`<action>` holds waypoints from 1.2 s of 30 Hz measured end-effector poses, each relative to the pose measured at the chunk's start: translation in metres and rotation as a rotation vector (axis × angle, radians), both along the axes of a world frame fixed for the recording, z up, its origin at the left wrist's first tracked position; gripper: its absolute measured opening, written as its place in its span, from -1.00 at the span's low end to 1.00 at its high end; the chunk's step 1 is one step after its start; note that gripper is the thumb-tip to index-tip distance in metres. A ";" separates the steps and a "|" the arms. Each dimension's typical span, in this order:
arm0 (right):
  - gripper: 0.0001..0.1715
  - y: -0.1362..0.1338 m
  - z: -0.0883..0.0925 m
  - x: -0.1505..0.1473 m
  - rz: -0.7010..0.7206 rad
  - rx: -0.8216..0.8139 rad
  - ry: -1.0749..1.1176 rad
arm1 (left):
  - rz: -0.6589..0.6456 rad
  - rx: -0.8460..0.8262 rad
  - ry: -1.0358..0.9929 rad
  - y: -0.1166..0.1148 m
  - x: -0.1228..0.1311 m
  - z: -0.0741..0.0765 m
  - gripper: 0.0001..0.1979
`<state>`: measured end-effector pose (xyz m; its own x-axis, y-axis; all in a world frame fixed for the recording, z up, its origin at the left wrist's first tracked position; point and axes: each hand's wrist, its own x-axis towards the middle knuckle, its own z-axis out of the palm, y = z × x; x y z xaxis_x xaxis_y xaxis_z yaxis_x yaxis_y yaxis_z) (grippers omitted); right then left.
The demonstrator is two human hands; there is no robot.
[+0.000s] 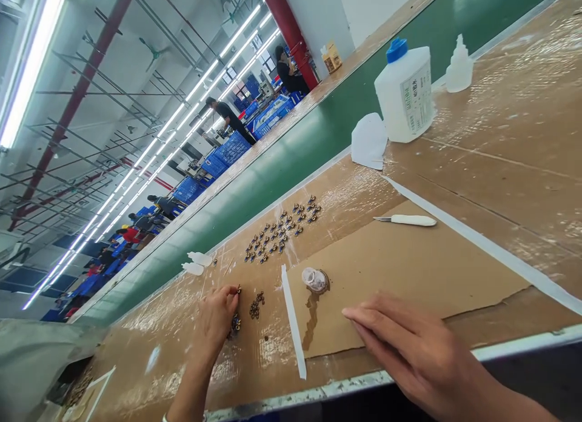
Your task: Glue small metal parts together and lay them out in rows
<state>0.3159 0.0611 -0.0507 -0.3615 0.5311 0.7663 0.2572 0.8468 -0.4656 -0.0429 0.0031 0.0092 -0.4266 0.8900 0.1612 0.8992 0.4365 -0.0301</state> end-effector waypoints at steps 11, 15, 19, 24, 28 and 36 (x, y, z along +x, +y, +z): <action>-0.71 -0.001 0.006 -0.002 0.052 -0.089 0.137 | -0.047 0.204 -0.396 0.003 -0.016 0.017 -0.73; -0.70 -0.001 0.006 -0.001 0.070 -0.108 0.147 | 0.014 0.231 -0.573 -0.002 0.001 0.039 -0.58; -0.72 -0.001 0.003 -0.002 0.078 -0.124 0.167 | -0.022 0.225 -0.663 -0.004 0.040 0.053 -0.63; -0.76 -0.001 0.004 -0.003 0.110 -0.151 0.188 | -0.160 0.304 -0.731 0.002 0.084 0.058 -0.78; -0.78 -0.002 0.006 -0.002 0.126 -0.191 0.169 | -0.123 0.298 -0.729 0.010 0.098 0.058 -0.75; -0.78 -0.001 0.010 0.002 0.149 -0.212 0.149 | -0.035 0.246 -0.837 0.023 0.097 0.054 -0.67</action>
<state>0.3177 0.0601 -0.0403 -0.3393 0.6343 0.6947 0.0531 0.7502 -0.6590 0.0542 0.0258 0.0633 -0.4643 0.8857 -0.0036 0.5966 0.3158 0.7378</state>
